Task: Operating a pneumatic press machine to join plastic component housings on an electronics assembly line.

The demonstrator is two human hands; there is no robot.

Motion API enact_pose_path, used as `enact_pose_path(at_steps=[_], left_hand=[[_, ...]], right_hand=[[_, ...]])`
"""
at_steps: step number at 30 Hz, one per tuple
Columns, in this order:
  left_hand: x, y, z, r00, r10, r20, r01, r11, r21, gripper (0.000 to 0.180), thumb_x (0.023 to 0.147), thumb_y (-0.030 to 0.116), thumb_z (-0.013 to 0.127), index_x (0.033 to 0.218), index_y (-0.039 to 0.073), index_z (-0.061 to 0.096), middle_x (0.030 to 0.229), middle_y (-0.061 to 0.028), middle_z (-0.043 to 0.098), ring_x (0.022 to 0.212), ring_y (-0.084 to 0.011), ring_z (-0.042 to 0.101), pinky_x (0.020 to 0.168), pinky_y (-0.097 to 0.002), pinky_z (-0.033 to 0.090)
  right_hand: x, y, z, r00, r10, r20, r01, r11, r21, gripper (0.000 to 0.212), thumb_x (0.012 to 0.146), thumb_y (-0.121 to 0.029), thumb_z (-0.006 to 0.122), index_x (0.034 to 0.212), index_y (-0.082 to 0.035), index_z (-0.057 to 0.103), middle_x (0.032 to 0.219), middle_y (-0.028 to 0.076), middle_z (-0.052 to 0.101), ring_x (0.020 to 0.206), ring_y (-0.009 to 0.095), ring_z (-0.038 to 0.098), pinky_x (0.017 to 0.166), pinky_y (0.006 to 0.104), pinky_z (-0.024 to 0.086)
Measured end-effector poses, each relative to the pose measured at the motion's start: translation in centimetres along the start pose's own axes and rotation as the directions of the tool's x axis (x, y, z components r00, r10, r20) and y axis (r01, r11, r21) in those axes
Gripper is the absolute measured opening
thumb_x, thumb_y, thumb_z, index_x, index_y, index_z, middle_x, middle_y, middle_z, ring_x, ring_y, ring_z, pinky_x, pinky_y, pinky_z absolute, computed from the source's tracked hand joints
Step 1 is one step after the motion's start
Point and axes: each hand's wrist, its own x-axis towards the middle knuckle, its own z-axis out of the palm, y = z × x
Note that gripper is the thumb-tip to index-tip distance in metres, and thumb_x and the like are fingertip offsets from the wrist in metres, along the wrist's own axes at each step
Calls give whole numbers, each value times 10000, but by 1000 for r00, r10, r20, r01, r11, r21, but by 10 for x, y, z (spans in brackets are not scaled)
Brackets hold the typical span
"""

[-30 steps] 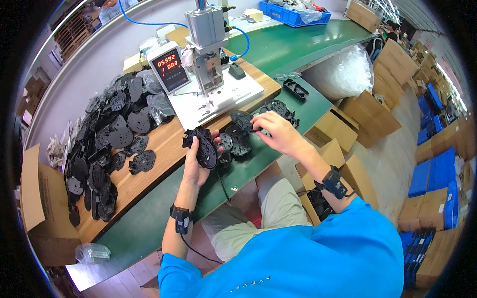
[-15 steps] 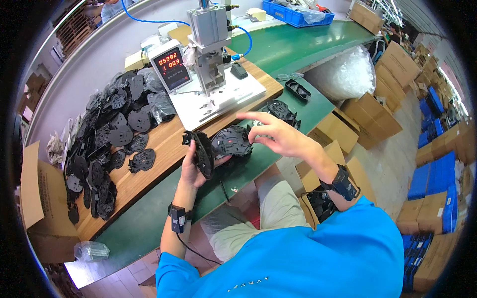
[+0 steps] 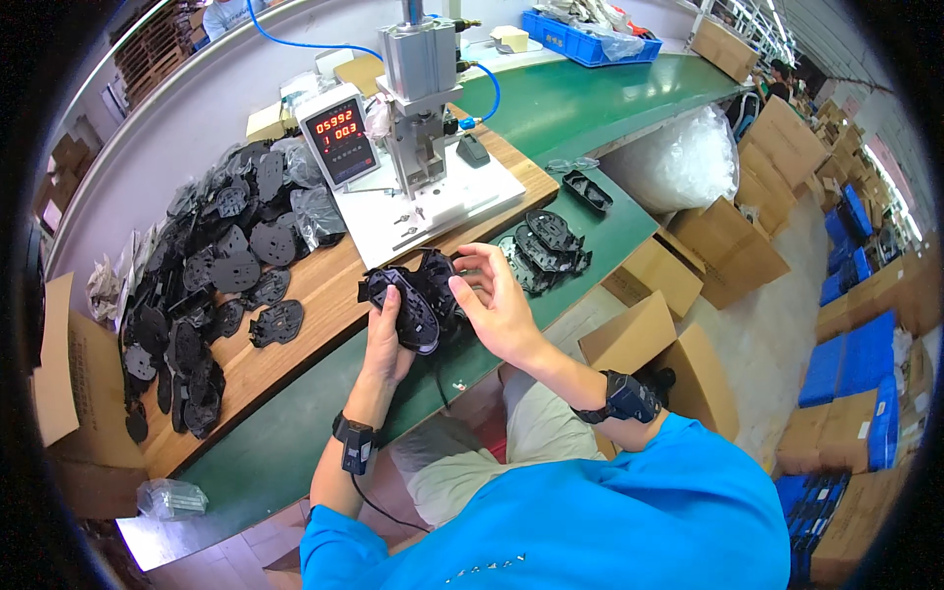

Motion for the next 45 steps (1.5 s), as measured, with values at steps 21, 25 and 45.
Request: enact_pose_path(at_steps=[21, 25, 45], left_hand=[[9, 0, -3, 999, -36, -23, 35, 998, -42, 389, 1068, 354, 723, 1301, 64, 607, 1153, -46, 705, 1029, -153, 703, 927, -354, 607], [4, 2, 1, 996, -71, -46, 68, 996, -63, 385, 1068, 353, 725, 1291, 64, 607, 1144, -41, 700, 1019, -145, 697, 922, -350, 603], [9, -1, 0, 999, -39, 21, 39, 999, 12, 385, 1068, 368, 721, 1280, 61, 625, 1142, -43, 710, 1009, -145, 705, 896, -347, 612]], right_hand=[[372, 97, -116, 991, -54, -119, 10, 939, -344, 282, 1094, -49, 541, 1289, -5, 740, 1131, 77, 782, 1004, 151, 703, 899, 318, 553], [379, 111, -113, 966, -137, -217, 29, 898, -438, 283, 1038, -113, 628, 1266, 5, 747, 1149, 136, 796, 1039, 227, 735, 960, 359, 544], [305, 82, -102, 914, -337, 225, 380, 521, -765, 976, 809, -237, 870, 1627, -36, 377, 1619, 268, 401, 1520, 406, 412, 1277, 454, 345]])
